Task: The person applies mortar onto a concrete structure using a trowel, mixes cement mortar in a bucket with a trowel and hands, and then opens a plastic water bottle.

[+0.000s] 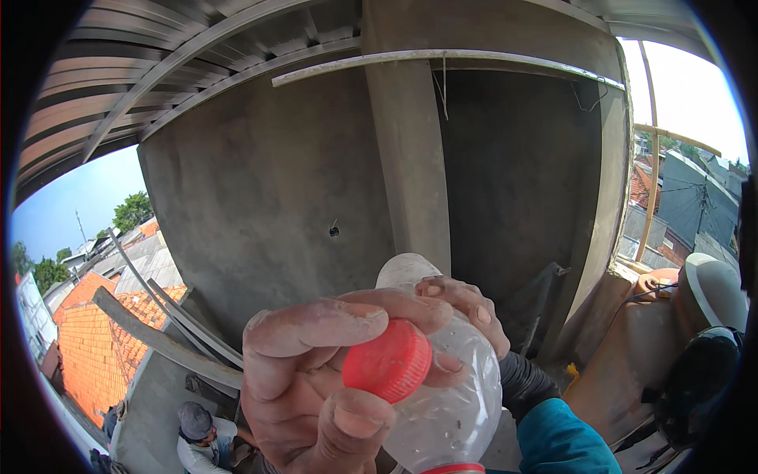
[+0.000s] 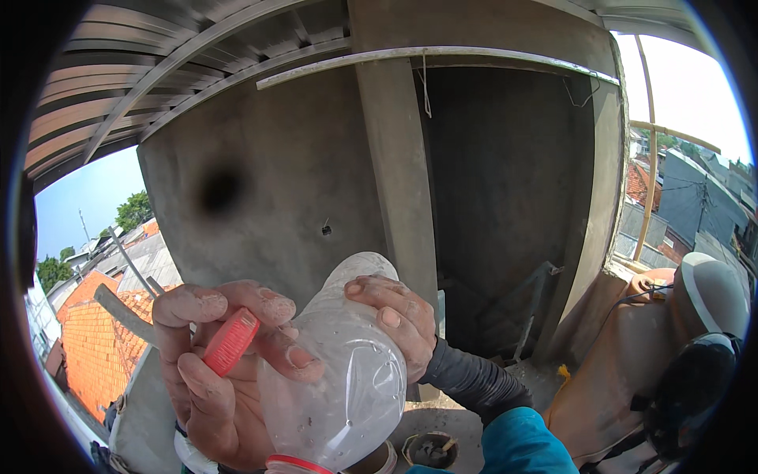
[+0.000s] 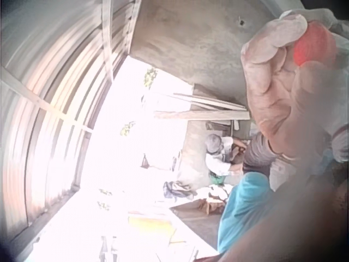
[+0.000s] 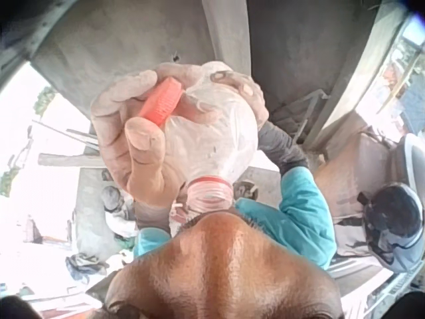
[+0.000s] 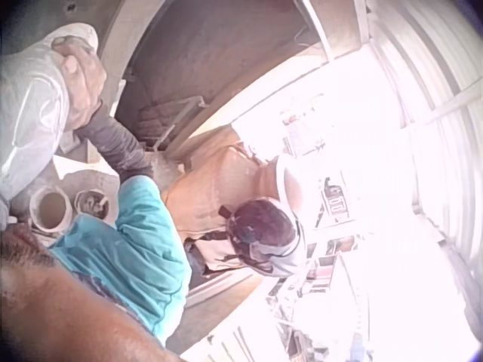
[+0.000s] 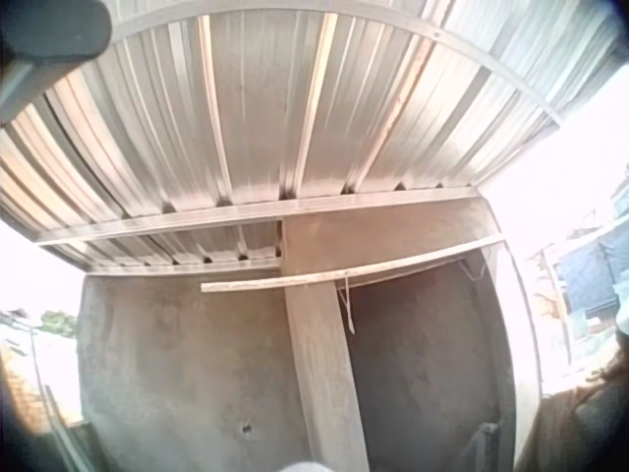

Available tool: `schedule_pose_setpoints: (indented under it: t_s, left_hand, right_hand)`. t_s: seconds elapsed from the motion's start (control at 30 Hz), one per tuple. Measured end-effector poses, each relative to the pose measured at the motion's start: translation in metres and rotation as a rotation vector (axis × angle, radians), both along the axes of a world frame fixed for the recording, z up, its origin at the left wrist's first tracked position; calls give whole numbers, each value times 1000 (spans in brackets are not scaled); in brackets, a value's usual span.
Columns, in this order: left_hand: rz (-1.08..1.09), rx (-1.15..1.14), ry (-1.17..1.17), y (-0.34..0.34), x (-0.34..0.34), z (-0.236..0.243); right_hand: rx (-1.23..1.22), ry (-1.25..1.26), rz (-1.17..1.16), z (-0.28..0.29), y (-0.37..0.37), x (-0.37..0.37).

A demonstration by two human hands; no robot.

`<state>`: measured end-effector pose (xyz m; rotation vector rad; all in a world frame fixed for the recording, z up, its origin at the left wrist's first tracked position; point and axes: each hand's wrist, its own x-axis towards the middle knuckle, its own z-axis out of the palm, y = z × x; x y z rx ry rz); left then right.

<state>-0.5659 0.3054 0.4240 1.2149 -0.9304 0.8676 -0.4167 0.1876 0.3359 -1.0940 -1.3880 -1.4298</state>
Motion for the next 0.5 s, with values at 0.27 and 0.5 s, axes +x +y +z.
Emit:
schedule_pose_setpoints:
  t_s: [0.27, 0.5]
  left_hand:
    - [-553, -94, -306, -11, 10, 16]
    - [-561, -166, -448, -25, 10, 19]
  right_hand:
    - [3, -145, 16, 37, -5, 5]
    - [23, -255, 18, 62, -9, 6]
